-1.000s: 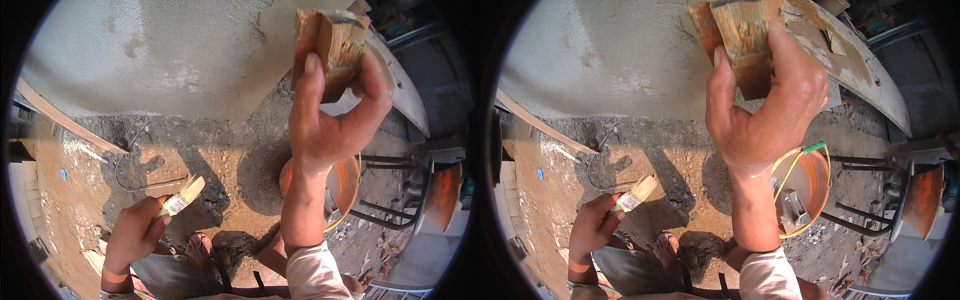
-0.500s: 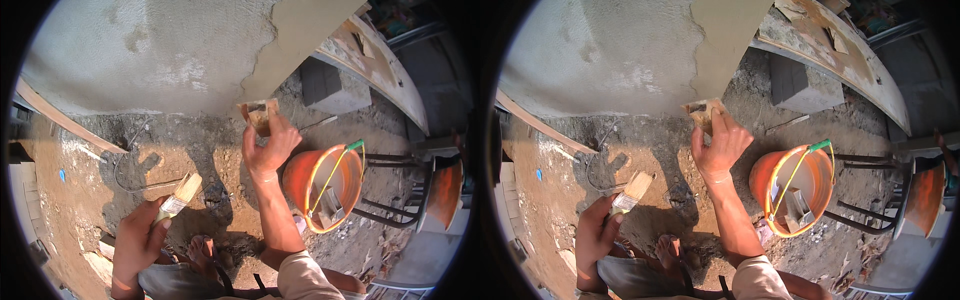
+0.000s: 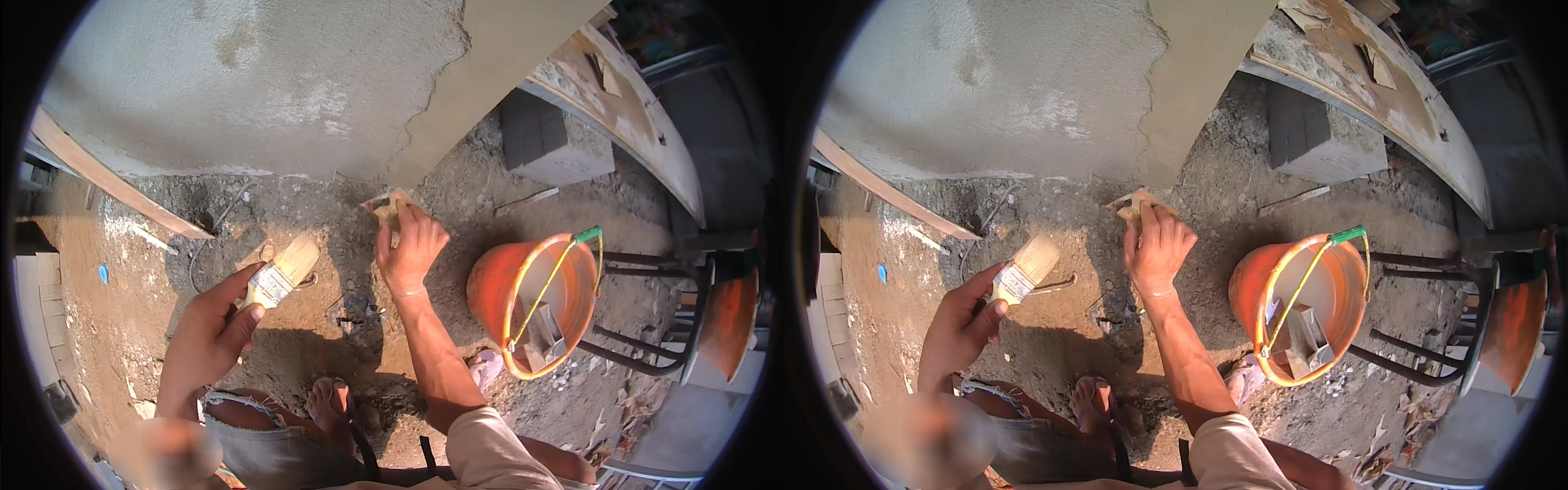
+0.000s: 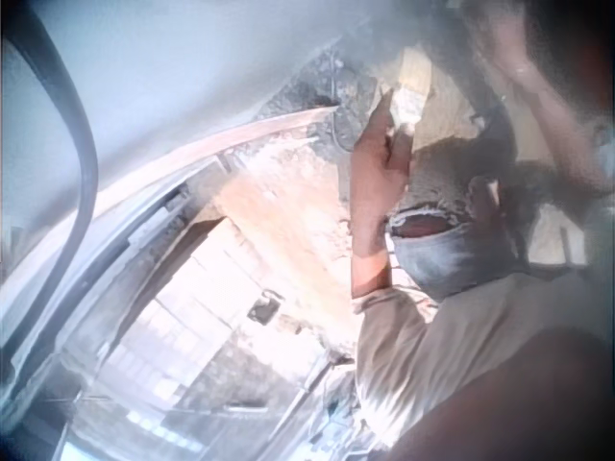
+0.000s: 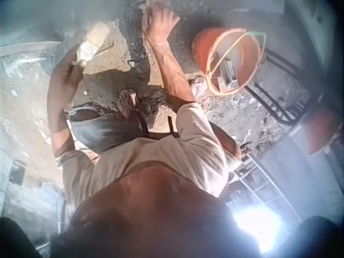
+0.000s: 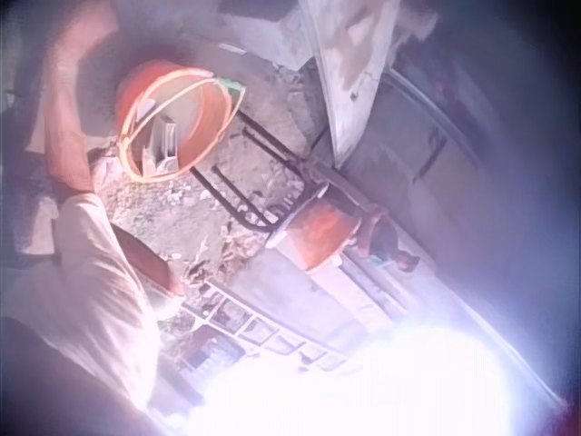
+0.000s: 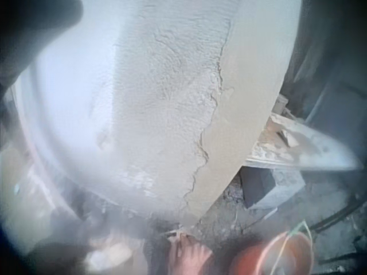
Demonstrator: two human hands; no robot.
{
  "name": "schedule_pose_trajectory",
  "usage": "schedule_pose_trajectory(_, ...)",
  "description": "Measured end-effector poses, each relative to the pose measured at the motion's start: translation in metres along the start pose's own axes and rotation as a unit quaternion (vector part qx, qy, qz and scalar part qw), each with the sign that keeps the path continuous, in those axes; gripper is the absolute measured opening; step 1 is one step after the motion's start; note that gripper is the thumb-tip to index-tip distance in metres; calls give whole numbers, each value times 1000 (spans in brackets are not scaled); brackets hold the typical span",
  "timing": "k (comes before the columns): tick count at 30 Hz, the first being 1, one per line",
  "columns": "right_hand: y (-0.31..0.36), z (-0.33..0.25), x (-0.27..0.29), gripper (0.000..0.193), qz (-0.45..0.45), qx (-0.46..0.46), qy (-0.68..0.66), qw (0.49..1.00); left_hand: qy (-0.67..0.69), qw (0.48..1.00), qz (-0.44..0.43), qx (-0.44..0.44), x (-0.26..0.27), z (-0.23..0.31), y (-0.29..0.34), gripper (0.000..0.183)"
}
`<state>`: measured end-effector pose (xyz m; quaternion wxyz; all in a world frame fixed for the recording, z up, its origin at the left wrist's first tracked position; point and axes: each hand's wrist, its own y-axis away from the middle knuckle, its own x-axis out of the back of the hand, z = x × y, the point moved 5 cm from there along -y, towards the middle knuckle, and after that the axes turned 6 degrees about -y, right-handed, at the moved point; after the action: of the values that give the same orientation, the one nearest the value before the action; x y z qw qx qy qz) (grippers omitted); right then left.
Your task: The person smooths a vertical wall surface using a wooden float and a brush. They repeatedly dip the float into a bucket of water and rub it against the wall to refine the plaster finish.
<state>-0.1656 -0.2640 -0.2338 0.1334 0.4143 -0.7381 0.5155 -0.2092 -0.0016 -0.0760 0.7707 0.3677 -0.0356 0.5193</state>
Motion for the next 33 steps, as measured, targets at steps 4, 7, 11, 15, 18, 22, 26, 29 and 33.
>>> schedule_pose_trajectory(4, 0, -55, 67, 47, -79, -56, -336, 937, 15, 994, -111, -8, -8, -27, -61, 43)
schedule_pose_trajectory(7, 4, -49, 68, 46, -169, -4, -296, 940, 6, 978, -206, -11, -34, -10, -73, 42)
schedule_pose_trajectory(11, -4, 49, 40, 51, 1, -313, -305, 900, -146, 949, -279, -1, -39, -12, -52, 42)
schedule_pose_trajectory(15, -107, 61, 83, 56, 111, -163, -449, 871, -281, 946, -114, -116, -13, -11, 1, 46)
schedule_pose_trajectory(18, -169, 38, 104, 55, 128, -25, -526, 841, -262, 960, -86, -47, 0, 9, 27, 49)
schedule_pose_trajectory(22, -194, 15, 99, 52, 100, 27, -514, 852, -224, 972, -59, -31, 4, 10, 37, 50)
schedule_pose_trajectory(26, -154, 56, 35, 52, 42, -104, -481, 870, -247, 965, -26, -80, 8, 0, 24, 50)
schedule_pose_trajectory(29, -84, 135, -13, 48, -10, -251, -391, 885, -220, 968, -118, -22, -5, 11, -14, 47)
schedule_pose_trajectory(33, -38, 75, 51, 41, 142, -310, -423, 839, -29, 979, -200, 0, -33, -13, -73, 45)
